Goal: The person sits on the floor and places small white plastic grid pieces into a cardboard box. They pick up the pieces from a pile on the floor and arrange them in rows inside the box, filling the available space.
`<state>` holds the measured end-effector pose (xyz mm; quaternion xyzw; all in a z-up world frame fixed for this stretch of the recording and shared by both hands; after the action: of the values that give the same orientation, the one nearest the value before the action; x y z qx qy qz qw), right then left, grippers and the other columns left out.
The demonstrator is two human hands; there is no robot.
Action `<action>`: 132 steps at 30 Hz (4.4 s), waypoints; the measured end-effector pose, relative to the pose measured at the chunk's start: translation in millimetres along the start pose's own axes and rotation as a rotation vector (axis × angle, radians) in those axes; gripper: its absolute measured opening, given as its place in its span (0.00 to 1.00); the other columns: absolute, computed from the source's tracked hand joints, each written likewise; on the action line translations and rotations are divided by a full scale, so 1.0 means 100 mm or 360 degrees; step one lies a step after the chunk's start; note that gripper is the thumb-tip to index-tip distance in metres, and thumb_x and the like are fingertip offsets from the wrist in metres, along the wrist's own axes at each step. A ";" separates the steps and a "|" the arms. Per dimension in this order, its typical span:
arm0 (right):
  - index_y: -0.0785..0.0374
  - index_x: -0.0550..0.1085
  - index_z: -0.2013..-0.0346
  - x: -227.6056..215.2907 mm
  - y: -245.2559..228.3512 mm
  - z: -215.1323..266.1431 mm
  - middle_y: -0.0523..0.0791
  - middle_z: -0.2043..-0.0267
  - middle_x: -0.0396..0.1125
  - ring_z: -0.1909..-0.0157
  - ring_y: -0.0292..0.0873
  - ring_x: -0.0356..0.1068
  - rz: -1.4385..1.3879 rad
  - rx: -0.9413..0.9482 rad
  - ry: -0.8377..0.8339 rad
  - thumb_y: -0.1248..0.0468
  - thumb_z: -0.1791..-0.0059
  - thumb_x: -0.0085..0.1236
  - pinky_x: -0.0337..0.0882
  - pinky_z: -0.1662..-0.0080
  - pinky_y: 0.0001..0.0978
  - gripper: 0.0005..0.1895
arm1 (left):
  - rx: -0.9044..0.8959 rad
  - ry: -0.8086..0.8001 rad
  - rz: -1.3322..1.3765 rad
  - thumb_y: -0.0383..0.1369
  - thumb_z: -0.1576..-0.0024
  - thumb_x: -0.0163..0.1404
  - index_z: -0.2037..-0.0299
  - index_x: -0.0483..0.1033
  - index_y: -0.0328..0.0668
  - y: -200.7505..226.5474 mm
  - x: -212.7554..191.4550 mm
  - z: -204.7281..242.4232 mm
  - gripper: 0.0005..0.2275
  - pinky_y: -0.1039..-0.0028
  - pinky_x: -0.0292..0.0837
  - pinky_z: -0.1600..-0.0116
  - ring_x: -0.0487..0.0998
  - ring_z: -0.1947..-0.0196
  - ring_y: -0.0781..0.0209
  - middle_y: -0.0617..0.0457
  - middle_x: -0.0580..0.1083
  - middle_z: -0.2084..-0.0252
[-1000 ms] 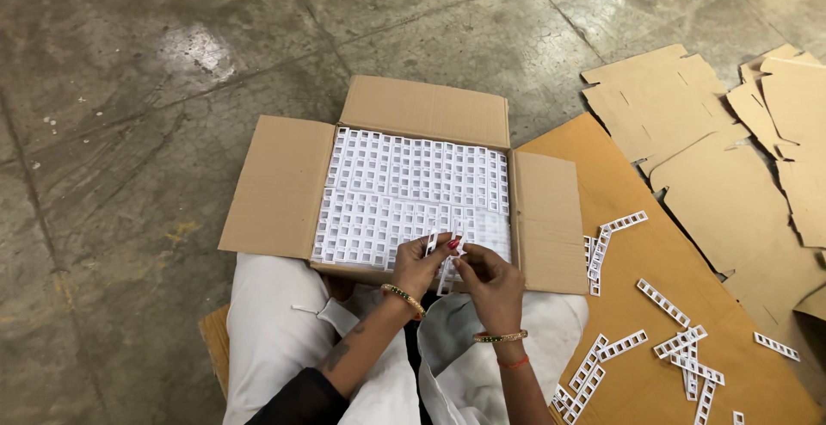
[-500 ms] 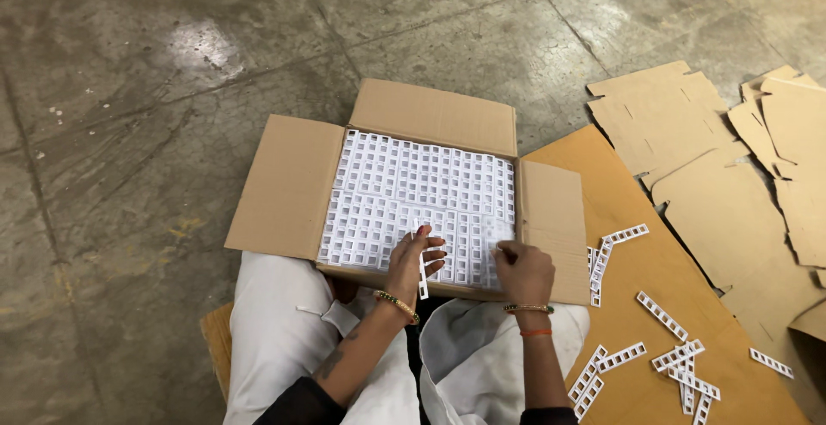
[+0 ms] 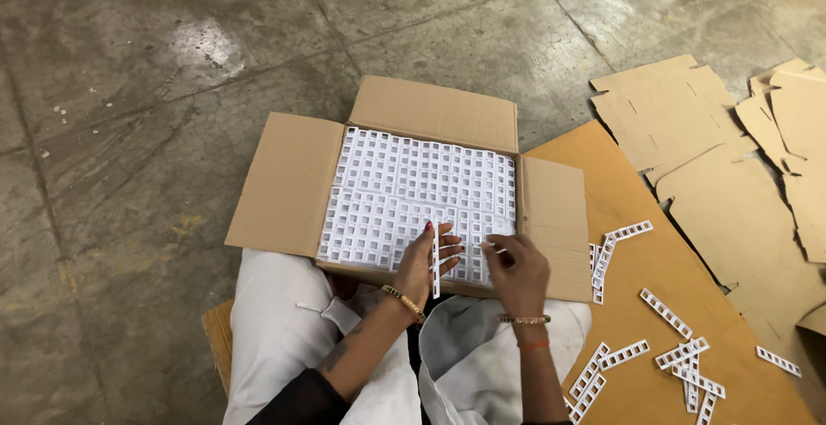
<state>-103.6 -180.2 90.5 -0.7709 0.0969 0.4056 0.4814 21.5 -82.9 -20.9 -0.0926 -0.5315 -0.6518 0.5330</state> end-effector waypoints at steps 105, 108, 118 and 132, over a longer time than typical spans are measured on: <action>0.54 0.83 0.65 -1.13 3.65 1.25 0.47 0.59 0.76 0.58 0.52 0.76 0.1496 0.0720 -0.0046 0.57 0.51 0.59 0.77 0.53 0.45 0.08 | 0.0253 0.0504 -0.0267 0.31 0.38 0.49 0.51 0.78 0.36 0.73 -0.99 0.57 0.09 0.70 0.78 0.48 0.81 0.54 0.60 0.49 0.80 0.55; 0.55 0.83 0.66 -1.13 3.63 1.18 0.47 0.58 0.76 0.58 0.52 0.77 0.1478 0.0687 -0.0188 0.56 0.53 0.59 0.78 0.53 0.43 0.09 | 0.0254 0.0509 -0.0233 0.30 0.38 0.49 0.51 0.78 0.36 0.74 -0.98 0.57 0.09 0.70 0.78 0.49 0.81 0.54 0.60 0.49 0.80 0.55; 0.58 0.79 0.62 -1.39 1.32 0.25 0.43 0.59 0.73 0.64 0.45 0.75 0.0733 -0.0300 0.0358 0.62 0.52 0.62 0.74 0.62 0.37 0.06 | 0.0352 0.0604 -0.0208 0.30 0.37 0.48 0.51 0.77 0.34 0.92 -1.11 0.60 0.09 0.71 0.78 0.50 0.81 0.55 0.61 0.48 0.79 0.55; 0.58 0.76 0.75 -0.02 0.42 -0.29 0.41 0.64 0.65 0.57 0.43 0.71 0.0968 -0.0744 -0.0398 0.64 0.56 0.59 0.74 0.61 0.39 0.03 | 0.0555 0.0732 -0.0066 0.29 0.37 0.50 0.52 0.78 0.35 1.10 -1.65 0.84 0.08 0.71 0.78 0.51 0.81 0.56 0.60 0.48 0.80 0.57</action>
<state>-112.2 -225.8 70.0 -0.7406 0.1664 0.6312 0.1591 140.1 96.7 -34.0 0.1617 -0.5025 -0.5652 0.6339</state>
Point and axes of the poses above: each hand's wrist, its own z-axis away from the middle knuckle, its own x-axis out of the palm, y = z × x, the point moved 5 cm from there along -z, towards the middle knuckle
